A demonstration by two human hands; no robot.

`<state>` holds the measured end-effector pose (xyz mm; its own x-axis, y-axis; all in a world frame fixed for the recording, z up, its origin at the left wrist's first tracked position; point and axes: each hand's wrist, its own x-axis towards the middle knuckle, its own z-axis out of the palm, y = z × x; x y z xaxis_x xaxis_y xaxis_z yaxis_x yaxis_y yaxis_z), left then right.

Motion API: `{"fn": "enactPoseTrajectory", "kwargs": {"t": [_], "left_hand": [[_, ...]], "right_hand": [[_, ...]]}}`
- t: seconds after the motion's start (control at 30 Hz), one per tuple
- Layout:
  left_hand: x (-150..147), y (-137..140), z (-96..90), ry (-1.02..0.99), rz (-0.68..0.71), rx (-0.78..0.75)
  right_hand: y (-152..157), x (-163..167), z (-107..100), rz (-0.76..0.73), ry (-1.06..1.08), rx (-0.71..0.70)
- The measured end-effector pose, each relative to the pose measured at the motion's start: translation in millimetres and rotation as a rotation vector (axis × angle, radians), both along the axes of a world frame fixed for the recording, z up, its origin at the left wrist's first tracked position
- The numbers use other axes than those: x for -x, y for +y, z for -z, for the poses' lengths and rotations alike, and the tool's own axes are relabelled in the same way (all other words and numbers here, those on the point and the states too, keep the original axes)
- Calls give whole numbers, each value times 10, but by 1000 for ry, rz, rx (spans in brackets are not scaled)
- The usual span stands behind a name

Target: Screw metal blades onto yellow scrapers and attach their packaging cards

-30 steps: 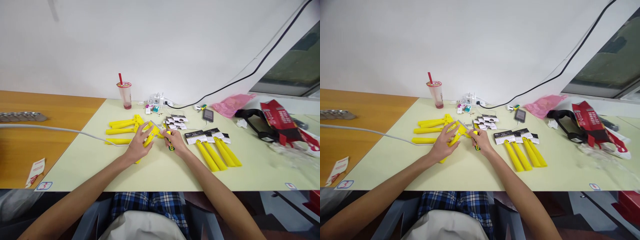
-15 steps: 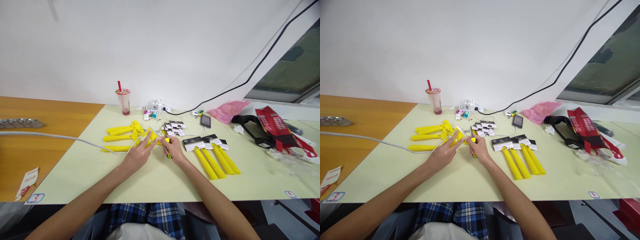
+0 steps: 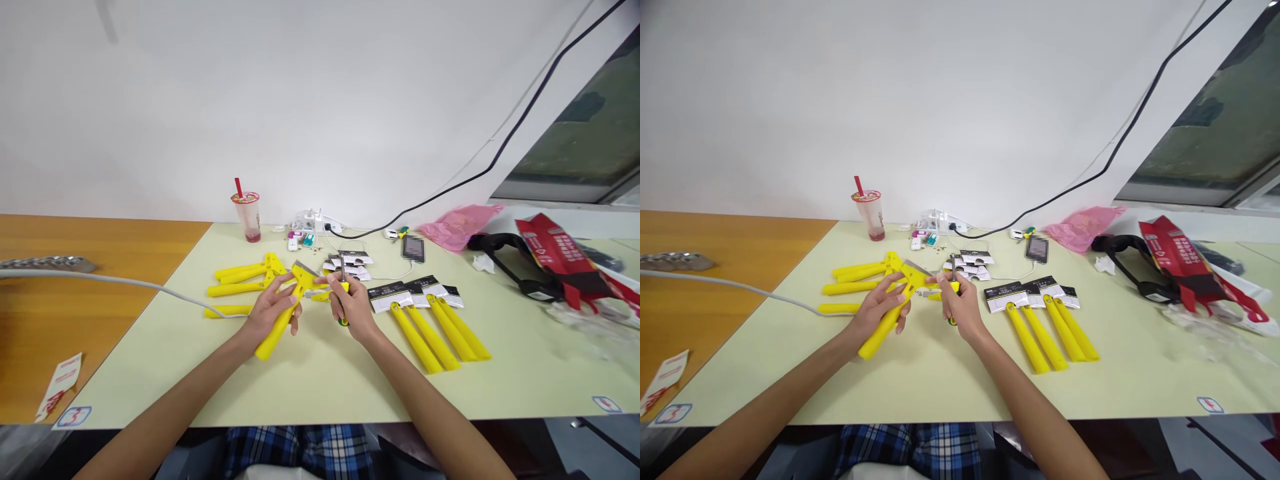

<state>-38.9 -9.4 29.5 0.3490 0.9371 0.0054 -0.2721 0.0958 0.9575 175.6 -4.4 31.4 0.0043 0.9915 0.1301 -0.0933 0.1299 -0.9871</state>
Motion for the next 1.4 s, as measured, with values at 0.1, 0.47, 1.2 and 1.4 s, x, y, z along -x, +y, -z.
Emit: {"fn": "enactPoseTrajectory", "kwargs": {"t": [0.1,0.47,1.2,1.4], "left_hand": [[-6,35,-43,-202,59,228],[-14,54,60,-317,164,436],[119,78,177,-286,300,401],[141,84,146,-281,305,357]], "right_hand": [[70,-28,33,148,-22,27],[59,-51,-6,24,-86,72],[107,-114,48,-115,146,257],[106,-135,57,-167,139,267]]}}
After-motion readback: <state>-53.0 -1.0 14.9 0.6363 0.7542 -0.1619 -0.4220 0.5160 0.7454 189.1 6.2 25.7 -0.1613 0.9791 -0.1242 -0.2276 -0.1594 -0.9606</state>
